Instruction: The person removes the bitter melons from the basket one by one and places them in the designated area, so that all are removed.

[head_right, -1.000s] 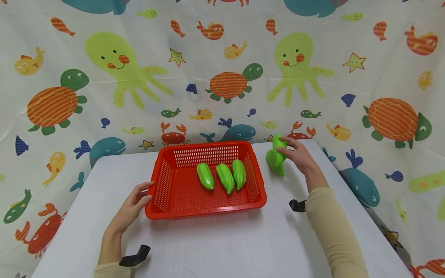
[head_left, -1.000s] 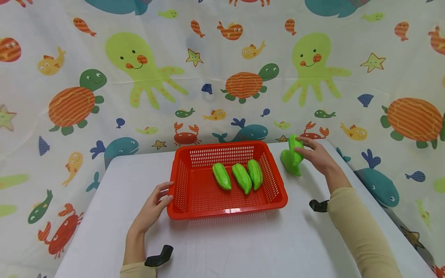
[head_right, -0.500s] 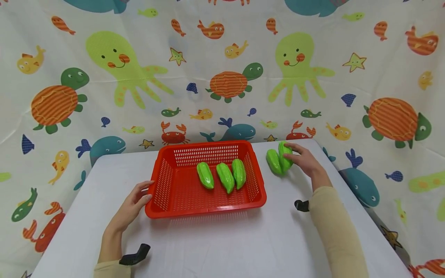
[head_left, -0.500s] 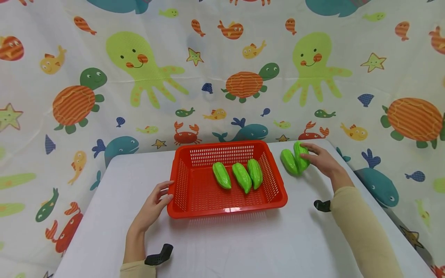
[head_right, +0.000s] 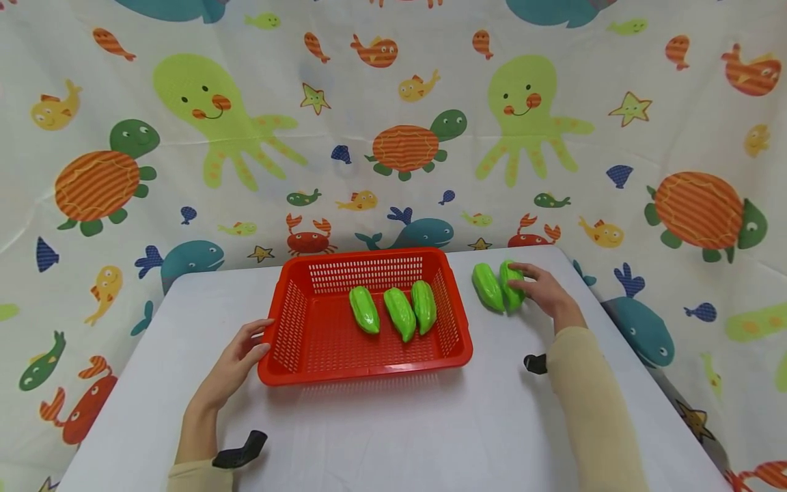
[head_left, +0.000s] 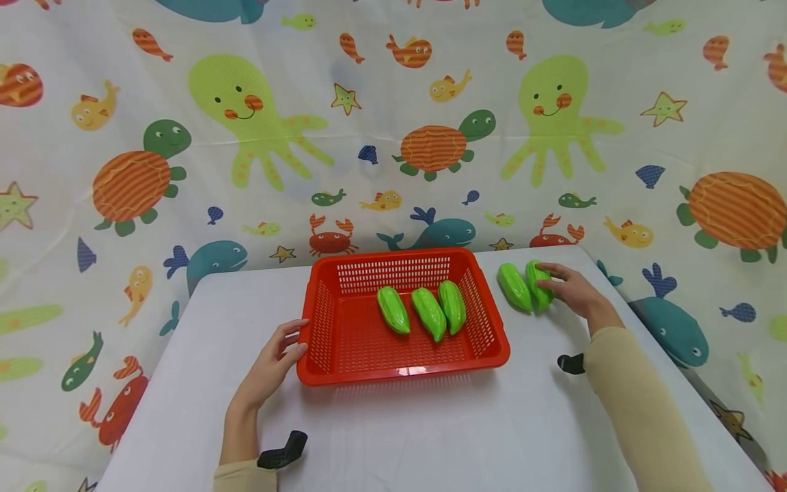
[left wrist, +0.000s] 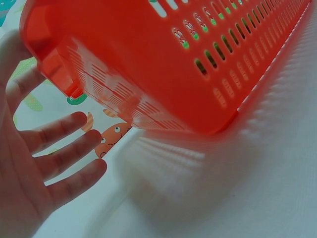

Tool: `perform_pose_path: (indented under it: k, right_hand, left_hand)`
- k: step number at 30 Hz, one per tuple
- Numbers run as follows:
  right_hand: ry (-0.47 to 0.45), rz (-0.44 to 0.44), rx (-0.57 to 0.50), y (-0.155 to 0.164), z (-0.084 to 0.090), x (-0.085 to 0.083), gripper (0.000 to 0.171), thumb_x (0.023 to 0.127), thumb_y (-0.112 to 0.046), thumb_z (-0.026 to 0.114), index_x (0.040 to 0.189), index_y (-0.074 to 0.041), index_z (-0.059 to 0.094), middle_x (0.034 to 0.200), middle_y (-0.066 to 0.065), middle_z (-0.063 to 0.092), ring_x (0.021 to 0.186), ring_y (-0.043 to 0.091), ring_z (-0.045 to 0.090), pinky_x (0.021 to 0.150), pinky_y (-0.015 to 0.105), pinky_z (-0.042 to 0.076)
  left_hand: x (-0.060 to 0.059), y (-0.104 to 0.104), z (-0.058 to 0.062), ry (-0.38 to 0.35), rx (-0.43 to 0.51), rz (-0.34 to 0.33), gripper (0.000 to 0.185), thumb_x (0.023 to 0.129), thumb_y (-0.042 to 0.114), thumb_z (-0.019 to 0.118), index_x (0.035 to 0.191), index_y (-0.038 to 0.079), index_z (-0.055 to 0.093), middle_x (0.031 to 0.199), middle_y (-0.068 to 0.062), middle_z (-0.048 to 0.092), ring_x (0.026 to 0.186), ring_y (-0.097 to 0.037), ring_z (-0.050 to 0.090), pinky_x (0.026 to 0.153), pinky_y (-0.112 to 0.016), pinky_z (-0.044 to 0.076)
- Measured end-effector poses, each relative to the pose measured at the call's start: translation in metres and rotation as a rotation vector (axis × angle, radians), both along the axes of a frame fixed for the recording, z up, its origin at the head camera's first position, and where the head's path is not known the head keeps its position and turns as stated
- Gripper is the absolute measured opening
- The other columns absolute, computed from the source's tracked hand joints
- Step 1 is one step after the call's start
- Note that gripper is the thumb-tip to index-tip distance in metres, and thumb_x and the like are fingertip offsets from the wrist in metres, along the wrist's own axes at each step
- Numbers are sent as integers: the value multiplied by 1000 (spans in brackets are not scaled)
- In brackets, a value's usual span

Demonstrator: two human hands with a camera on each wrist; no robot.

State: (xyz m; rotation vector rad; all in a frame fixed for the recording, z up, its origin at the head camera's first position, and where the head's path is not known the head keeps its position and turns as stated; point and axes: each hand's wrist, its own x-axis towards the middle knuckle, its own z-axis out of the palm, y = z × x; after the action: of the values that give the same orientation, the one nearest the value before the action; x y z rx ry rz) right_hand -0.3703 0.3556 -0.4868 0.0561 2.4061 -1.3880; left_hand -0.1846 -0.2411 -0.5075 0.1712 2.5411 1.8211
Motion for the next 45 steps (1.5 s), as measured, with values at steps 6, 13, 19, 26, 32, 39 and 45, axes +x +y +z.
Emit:
perform_pose_path:
  k: [6, 13, 19, 26, 32, 39, 45]
  right_hand:
    - [-17, -6, -1, 1, -7, 2, 73, 95, -39, 63, 154, -17, 27, 160, 22, 6, 143, 44, 12, 114, 59, 20]
    - [-5, 12, 10, 0, -7, 3, 72, 95, -38, 62, 154, -17, 28, 160, 24, 6, 143, 45, 11, 114, 60, 19]
    - [-16, 18, -14, 1, -9, 2, 70, 95, -37, 63, 154, -17, 30, 160, 22, 5, 143, 44, 12, 114, 59, 20]
    - [-13, 24, -12, -1, -9, 0, 66, 97, -34, 60, 154, -17, 30, 161, 21, 5, 144, 44, 11, 114, 59, 20]
    - [-7, 19, 8, -3, -10, 0, 64, 99, -34, 57, 154, -18, 29, 161, 21, 5, 144, 45, 10, 114, 60, 19]
    - [21, 21, 25, -6, -11, 1, 64, 99, -40, 55, 154, -19, 30, 161, 20, 8, 144, 44, 11, 113, 60, 21]
    - [33, 15, 32, -6, -11, 2, 63, 99, -41, 55, 154, -20, 30, 161, 19, 9, 144, 44, 11, 113, 61, 21]
  left_hand:
    - [-1, 0, 0, -3, -8, 0, 53, 98, 32, 59, 144, 16, 40, 148, -10, 39, 134, -35, 38, 101, -59, 41]
    - [0, 0, 1, -8, -3, -1, 53, 98, 32, 59, 144, 16, 40, 148, -10, 38, 134, -35, 37, 101, -59, 42]
    - [2, 0, -1, -6, -4, 5, 54, 97, 32, 60, 144, 17, 40, 148, -9, 38, 134, -34, 38, 102, -59, 41]
    - [2, 1, -1, -6, 4, 6, 53, 97, 32, 60, 144, 17, 40, 149, -8, 37, 135, -34, 37, 101, -58, 42]
    - [1, 0, -2, -2, 3, 0, 53, 98, 32, 59, 144, 18, 40, 149, -8, 37, 135, -34, 37, 101, -58, 42]
    - [1, 0, -1, 5, -8, 5, 52, 98, 31, 58, 145, 17, 40, 148, -10, 38, 134, -35, 38, 101, -60, 41]
    - [0, 1, -1, 5, -16, 10, 52, 98, 31, 58, 145, 16, 40, 148, -11, 39, 134, -35, 38, 103, -62, 38]
